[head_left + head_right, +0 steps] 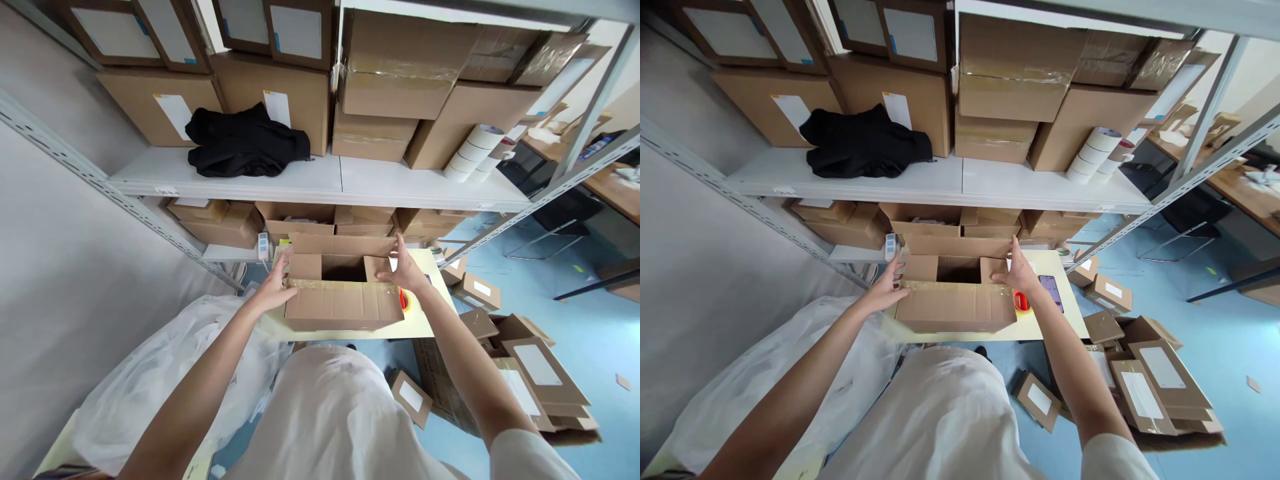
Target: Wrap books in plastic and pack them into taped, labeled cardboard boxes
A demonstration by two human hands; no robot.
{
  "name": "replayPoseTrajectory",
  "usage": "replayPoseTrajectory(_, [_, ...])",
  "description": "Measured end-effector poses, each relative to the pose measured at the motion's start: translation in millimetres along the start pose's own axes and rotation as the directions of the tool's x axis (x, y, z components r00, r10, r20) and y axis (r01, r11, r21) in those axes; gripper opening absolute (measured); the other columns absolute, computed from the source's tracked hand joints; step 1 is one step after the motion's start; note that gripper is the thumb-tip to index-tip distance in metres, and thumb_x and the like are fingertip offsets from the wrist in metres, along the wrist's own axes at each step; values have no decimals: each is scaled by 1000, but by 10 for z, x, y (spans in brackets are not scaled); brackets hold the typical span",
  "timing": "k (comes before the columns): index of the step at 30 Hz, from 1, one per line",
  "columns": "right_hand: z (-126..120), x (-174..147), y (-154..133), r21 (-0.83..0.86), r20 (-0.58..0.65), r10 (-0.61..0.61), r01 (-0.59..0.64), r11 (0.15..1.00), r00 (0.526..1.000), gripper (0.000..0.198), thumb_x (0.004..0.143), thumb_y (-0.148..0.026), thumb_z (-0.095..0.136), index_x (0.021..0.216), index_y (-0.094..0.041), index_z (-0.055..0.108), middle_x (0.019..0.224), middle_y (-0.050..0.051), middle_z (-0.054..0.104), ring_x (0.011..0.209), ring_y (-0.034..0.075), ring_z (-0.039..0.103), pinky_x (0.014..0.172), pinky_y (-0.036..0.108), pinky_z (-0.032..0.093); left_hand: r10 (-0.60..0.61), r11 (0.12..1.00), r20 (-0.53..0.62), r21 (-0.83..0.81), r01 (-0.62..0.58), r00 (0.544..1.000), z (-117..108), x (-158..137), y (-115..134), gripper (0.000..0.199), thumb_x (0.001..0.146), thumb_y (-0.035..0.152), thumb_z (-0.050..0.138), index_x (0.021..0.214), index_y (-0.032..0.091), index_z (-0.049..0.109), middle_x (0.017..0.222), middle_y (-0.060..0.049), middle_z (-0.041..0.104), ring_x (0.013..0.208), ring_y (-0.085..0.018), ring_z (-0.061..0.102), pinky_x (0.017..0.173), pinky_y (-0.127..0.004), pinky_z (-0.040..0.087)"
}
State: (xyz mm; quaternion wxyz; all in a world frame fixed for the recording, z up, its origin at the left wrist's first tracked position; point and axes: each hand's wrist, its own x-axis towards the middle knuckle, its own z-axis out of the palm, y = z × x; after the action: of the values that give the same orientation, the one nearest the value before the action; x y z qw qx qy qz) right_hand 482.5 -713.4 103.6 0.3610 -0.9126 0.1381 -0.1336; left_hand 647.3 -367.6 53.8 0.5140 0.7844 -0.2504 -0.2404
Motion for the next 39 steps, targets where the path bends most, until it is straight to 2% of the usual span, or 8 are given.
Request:
replayPoseTrajectory(3, [90, -138, 54, -67, -88, -54, 49, 997, 995, 97, 69, -58, 72, 143, -20, 23, 139, 22, 45, 117, 34, 57, 94, 52, 48, 28, 999, -25, -17, -29, 999, 31, -31, -51, 114, 70, 21, 68, 152, 22, -11, 155, -23, 21, 130, -30, 47, 94, -41, 49])
replayPoseTrajectory(8, [48, -419, 165, -132, 52, -107, 113, 985, 993, 55, 85, -58, 53, 125, -22, 45, 137, 17, 50, 134, 31, 42, 105, 50, 40, 59, 995, -41, 86, -55, 997, 14, -63, -46, 116, 70, 25, 69, 152, 19, -13, 158, -22, 16, 129, -28, 49, 104, -42, 42])
replayPoseTrajectory(11, [145, -583, 135, -138, 93, 12, 1, 990, 996, 59, 85, -58, 52, 131, -22, 44, 138, 16, 49, 139, 31, 34, 108, 49, 36, 63, 969, 5, 239, -63, 998, -3, -62, 41, 96, 75, 35, 66, 153, 18, 13, 158, -17, 20, 138, -29, 38, 112, -41, 32])
replayPoseTrajectory(14, [298, -750, 42, -61, 51, 158, -155, 986, 986, 66, 85, -57, 51, 140, -22, 37, 133, 15, 53, 128, 30, 47, 105, 48, 38, -11, 940, 76, 340, -15, 997, 20, -81, 145, 81, 84, 44, 56, 152, 21, 20, 155, -12, 30, 141, -28, 33, 113, -40, 30])
replayPoseTrajectory(17, [332, -960, -50, -2, -26, 217, -217, 976, 976, 59, 88, -53, 47, 138, -25, 39, 124, 11, 59, 120, 28, 53, 103, 46, 40, -33, 928, 89, 373, -3, 995, 76, -182, 205, 80, 85, 47, 54, 153, 24, 19, 153, -9, 35, 137, -29, 39, 109, -39, 36])
replayPoseTrajectory(23, [172, -1180, -92, -41, -1, 326, -325, 945, 945, 57, 88, -53, 45, 138, -26, 41, 109, 8, 65, 99, 27, 61, 91, 44, 47, 32, 908, 56, 416, -53, 998, 201, -343, 211, 79, 83, 53, 58, 151, 26, 28, 138, -9, 55, 116, -32, 60, 92, -39, 48])
replayPoseTrajectory(31, [418, -737, 74, -98, 11, 338, -336, 937, 941, 62, 89, -55, 40, 139, -19, 39, 105, 14, 68, 92, 31, 63, 88, 46, 44, 27, 867, -4, 497, -22, 1000, 211, -40, 221, 78, 84, 49, 55, 152, 25, 25, 133, -10, 60, 104, -30, 65, 89, -36, 46])
replayPoseTrajectory(39, [415, -972, 184, -66, 52, 345, -342, 937, 937, 56, 87, -46, 47, 138, -25, 41, 116, 11, 65, 90, 29, 64, 86, 45, 46, -87, 923, 38, 378, 66, 995, 492, -353, -105, 80, 81, 46, 57, 151, 22, 25, 130, -10, 61, 81, -20, 67, 80, -29, 49])
